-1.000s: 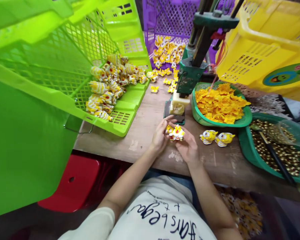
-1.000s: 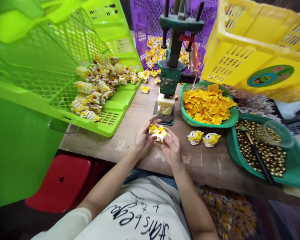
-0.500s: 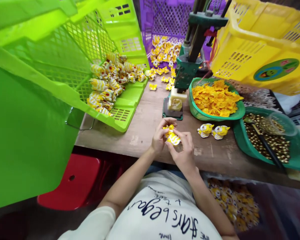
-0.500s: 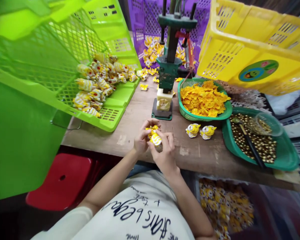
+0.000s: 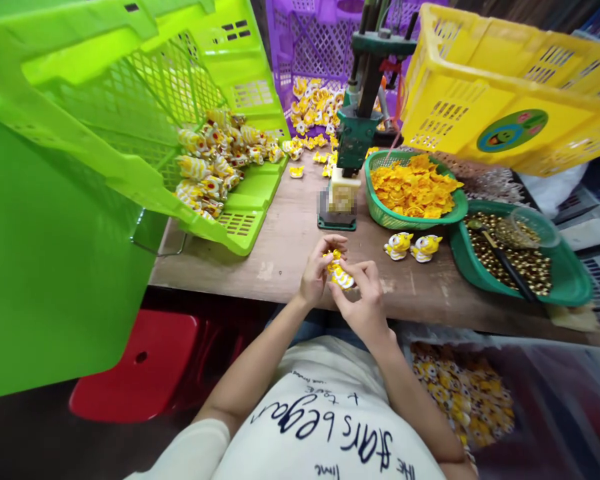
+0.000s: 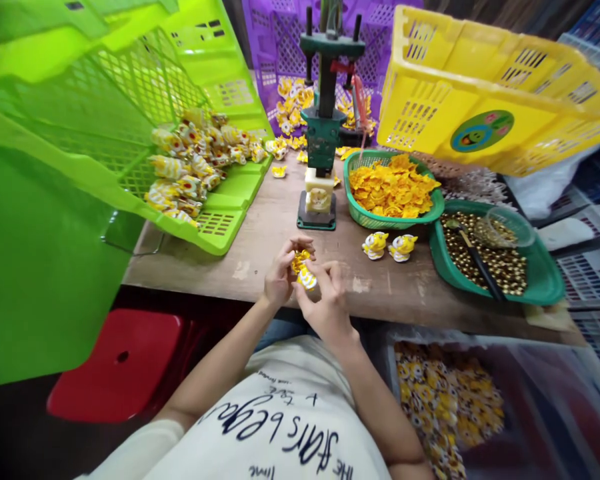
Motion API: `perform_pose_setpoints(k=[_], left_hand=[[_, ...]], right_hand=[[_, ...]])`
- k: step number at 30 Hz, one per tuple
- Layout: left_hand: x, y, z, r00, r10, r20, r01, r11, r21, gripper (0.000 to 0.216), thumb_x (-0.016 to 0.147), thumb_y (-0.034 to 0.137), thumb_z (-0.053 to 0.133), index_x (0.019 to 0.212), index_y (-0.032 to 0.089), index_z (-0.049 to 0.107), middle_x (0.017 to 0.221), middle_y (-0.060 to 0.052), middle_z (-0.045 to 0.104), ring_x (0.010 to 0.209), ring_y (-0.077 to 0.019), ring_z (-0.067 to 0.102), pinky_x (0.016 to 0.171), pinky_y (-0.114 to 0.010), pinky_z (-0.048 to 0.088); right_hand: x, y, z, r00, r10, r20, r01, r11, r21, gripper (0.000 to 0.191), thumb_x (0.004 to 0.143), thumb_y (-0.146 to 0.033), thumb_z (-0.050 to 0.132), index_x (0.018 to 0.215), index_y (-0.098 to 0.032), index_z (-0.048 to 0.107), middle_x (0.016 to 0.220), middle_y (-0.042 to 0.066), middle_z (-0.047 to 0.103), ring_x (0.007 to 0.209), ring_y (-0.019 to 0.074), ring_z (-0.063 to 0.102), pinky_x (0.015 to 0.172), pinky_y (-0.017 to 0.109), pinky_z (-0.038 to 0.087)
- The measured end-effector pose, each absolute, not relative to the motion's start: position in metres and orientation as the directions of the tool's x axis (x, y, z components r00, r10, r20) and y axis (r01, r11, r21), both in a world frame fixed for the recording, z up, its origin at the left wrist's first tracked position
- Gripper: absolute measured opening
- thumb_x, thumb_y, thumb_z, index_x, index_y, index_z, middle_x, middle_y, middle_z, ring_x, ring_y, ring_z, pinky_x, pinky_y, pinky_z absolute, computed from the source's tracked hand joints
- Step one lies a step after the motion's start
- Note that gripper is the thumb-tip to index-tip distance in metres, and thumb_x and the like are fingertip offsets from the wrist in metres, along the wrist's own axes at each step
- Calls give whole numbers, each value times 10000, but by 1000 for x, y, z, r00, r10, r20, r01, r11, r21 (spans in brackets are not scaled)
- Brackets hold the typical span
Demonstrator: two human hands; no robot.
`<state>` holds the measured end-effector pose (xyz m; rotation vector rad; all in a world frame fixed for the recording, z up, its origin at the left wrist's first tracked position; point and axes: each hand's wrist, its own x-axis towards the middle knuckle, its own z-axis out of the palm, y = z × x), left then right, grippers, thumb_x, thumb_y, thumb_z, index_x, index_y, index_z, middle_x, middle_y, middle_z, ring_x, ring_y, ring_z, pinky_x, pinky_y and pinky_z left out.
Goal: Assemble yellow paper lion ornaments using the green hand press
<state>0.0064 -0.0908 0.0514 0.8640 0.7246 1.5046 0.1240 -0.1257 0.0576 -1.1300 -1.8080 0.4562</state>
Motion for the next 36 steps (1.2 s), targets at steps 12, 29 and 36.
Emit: perform_pose_setpoints(k=[12,29,36], left_hand=[[7,-97,48,23,999,26,-509,-11,861,277,890,416,540,1058,206,605,924,-28,539,849,-149,535,808,-257,453],[4,-61,46,81,997,-14,-620,61,782,412,863,409,607,1235,243,542,1081,-38,602,946,-159,633,846,-279,495],[-6,-22,48,88,994,-65,-678,108,727,460,867,496,631,1192,181,547,927,-43,692,814,-171,696,752,-295,548]], right_hand=[[115,-126,52,-111,833,541,530,511,-677,263,825,-206,634,1088,-200,636,916,61,514,858,209,590,775,352,564],[99,-94,32,-13,842,539,462,483,-744,360,905,-249,580,1259,-197,552,1144,127,548,1143,241,562,991,419,494],[176,15,59,-172,879,445,610,449,-652,309,902,-369,584,1166,-219,641,1157,111,638,1141,270,574,1015,450,451]])
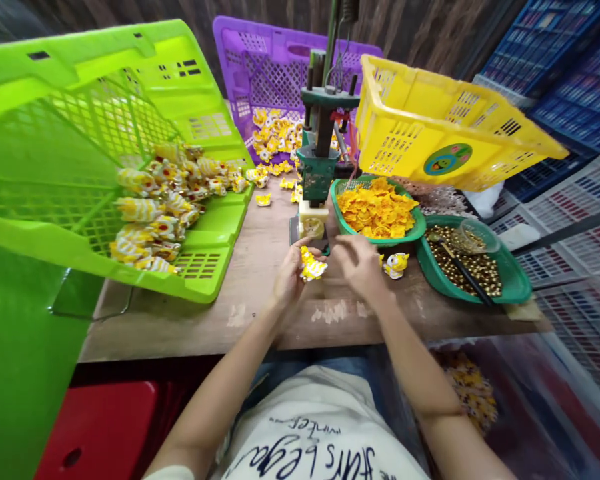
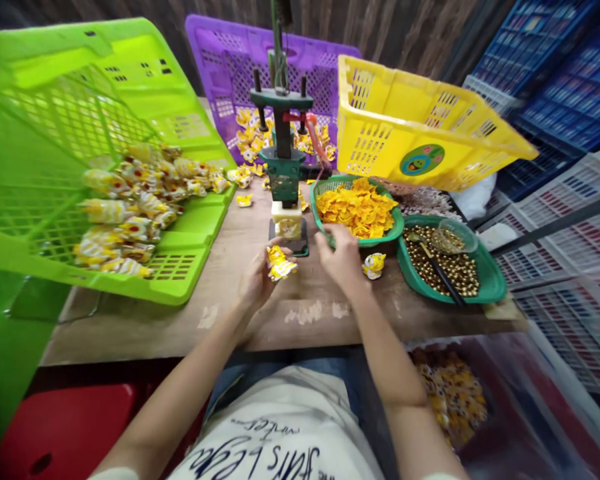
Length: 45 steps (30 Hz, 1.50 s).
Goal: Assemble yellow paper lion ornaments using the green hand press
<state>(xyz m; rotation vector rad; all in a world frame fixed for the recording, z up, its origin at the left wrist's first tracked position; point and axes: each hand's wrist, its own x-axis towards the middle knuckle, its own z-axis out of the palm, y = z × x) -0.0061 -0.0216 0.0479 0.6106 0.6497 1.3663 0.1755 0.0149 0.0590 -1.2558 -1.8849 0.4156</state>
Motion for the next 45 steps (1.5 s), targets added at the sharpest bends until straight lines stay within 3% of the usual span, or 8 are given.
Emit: perform_pose_setpoints(k=[8,15,22,25,27,31,40,45], left_hand=[[-4,9,46,271,954,-127,-693,285,662,405,866,449,578,1101,120,602,791,-65,699,622,-150,667,561,-241,519],[-5,20,31,310,933,-182,-692,353,630,397,885,429,503,1065,101,637,768,-73,692,600,-158,662,550,-260,530],[-2,18,20,349,922,-167,-677,371,636,417,862,448,547,1088,109,636,809,-68,691,628,-160,670,575,-266,538],[-1,16,20,351,922,-162,-665,367,651,412,852,448,567,1064,103,643,803,-69,692,623,-159,669,575,-265,539],[-2,18,21,337,929,-150,-674,350,651,406,854,442,567,1061,101,644,806,-72,697,632,-161,673,577,-261,539],[-6,22,20,308,942,-135,-709,321,628,404,870,424,534,1078,94,642,796,-72,699,635,-159,673,596,-262,547],[-10,22,26,281,947,-154,-711,313,630,373,894,414,485,1044,108,638,767,-59,689,599,-156,663,567,-262,534],[-10,23,28,278,944,-177,-703,326,632,369,893,417,484,1034,112,636,762,-56,684,620,-159,671,573,-261,535]], right_hand=[[267,96,100,184,933,310,947,-84,-309,370,868,-227,532,1212,-107,598,1255,223,571,1215,353,484,1037,572,343],[234,-14,62,289,844,452,770,76,-634,306,889,-309,503,1158,-187,581,1043,133,622,855,240,602,790,402,523],[197,-30,9,334,864,377,685,53,-727,535,773,-298,664,1253,-130,497,1261,216,579,1202,315,552,1067,546,418],[184,-26,13,402,873,278,453,74,-888,530,724,-288,725,1195,-167,515,1115,151,652,1039,259,636,957,444,520],[175,-28,21,346,935,77,63,59,-996,491,705,-322,764,1129,-206,547,1036,89,689,900,207,673,814,347,575],[160,-33,36,35,957,-286,-546,-222,-808,375,712,-385,795,1003,-204,644,942,29,730,796,161,694,712,269,586],[153,-31,40,-92,888,-450,-728,-368,-578,129,864,-309,682,929,-198,681,901,24,741,784,158,695,639,249,565],[153,-32,45,-211,841,-499,-762,-461,-454,258,979,-361,498,964,-163,662,879,79,735,718,141,663,587,225,551]])
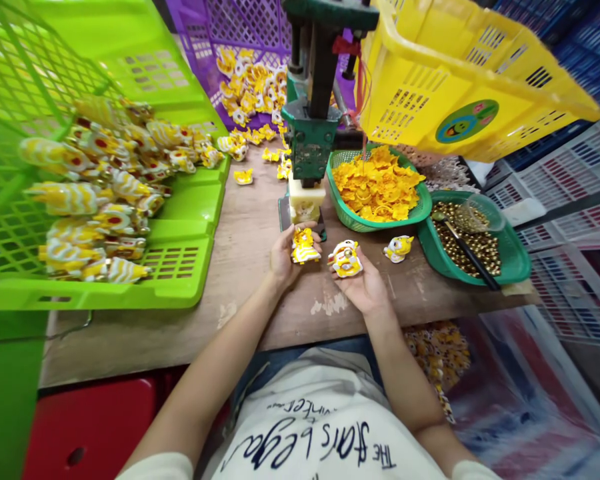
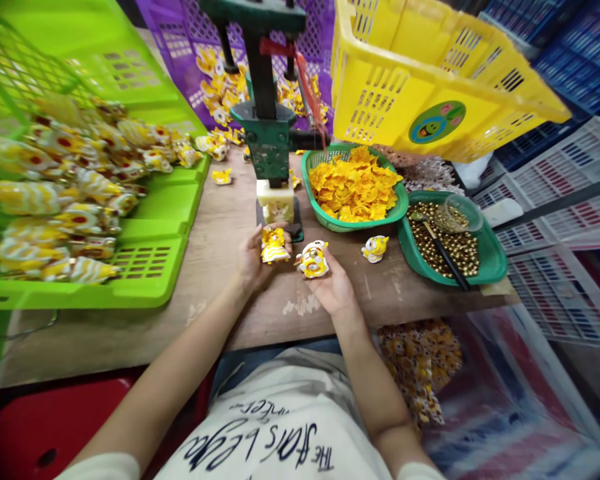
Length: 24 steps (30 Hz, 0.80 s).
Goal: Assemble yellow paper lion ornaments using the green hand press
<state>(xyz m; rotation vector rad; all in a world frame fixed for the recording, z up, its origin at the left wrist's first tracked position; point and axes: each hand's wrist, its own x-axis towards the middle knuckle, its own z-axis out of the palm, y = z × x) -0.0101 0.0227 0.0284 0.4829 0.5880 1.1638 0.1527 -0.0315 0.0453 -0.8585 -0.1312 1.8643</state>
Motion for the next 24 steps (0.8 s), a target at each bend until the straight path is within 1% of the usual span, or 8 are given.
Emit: perform_pose_setpoints(k=[4,7,11,14,18,20,24], left_hand=[[-9,23,27,283,941,-187,-693,335,638,380,893,425,478,1042,114,636,757,-57,682,623,-163,673,566,-261,532],[-8,23,26,290,939,-184,-692,339,638,381,893,420,471,1035,109,639,759,-61,682,639,-166,679,583,-265,540],[-5,23,25,305,933,-190,-678,353,644,393,901,414,455,1036,94,640,734,-61,679,584,-156,663,540,-251,526],[-4,23,23,317,931,-180,-667,354,655,390,903,415,460,1032,95,641,746,-69,688,577,-161,665,549,-263,534],[-4,22,20,314,933,-174,-656,346,671,397,905,432,472,1033,100,646,737,-64,688,577,-154,663,557,-254,531],[-5,23,19,305,937,-168,-654,335,679,401,902,441,483,1029,97,646,732,-62,687,574,-150,661,550,-245,524],[-6,29,13,316,939,-134,-660,320,680,388,898,422,484,1040,95,637,751,-70,697,581,-154,664,549,-249,528]], right_hand=[[152,-35,47,-236,839,-491,-782,-464,-417,296,997,-355,448,985,-140,653,858,98,729,708,147,662,587,227,551],[153,-41,49,-219,842,-492,-787,-451,-421,270,987,-306,446,1003,-134,653,870,96,735,734,160,680,582,232,544],[154,-49,52,-197,860,-471,-763,-436,-477,237,933,-245,461,1022,-135,651,939,102,748,759,183,692,574,257,540],[156,-55,51,-193,871,-451,-745,-429,-510,240,875,-248,489,1018,-140,648,986,115,749,734,186,686,568,265,533],[159,-62,48,-185,902,-390,-749,-386,-538,263,812,-269,536,1013,-141,649,987,117,748,725,190,680,557,263,520],[160,-66,49,-178,915,-361,-754,-363,-548,289,797,-279,553,1027,-133,651,984,120,747,729,190,678,582,274,535],[161,-73,56,-169,929,-329,-758,-336,-559,320,776,-296,589,1049,-140,648,992,116,742,767,189,685,684,298,570]])
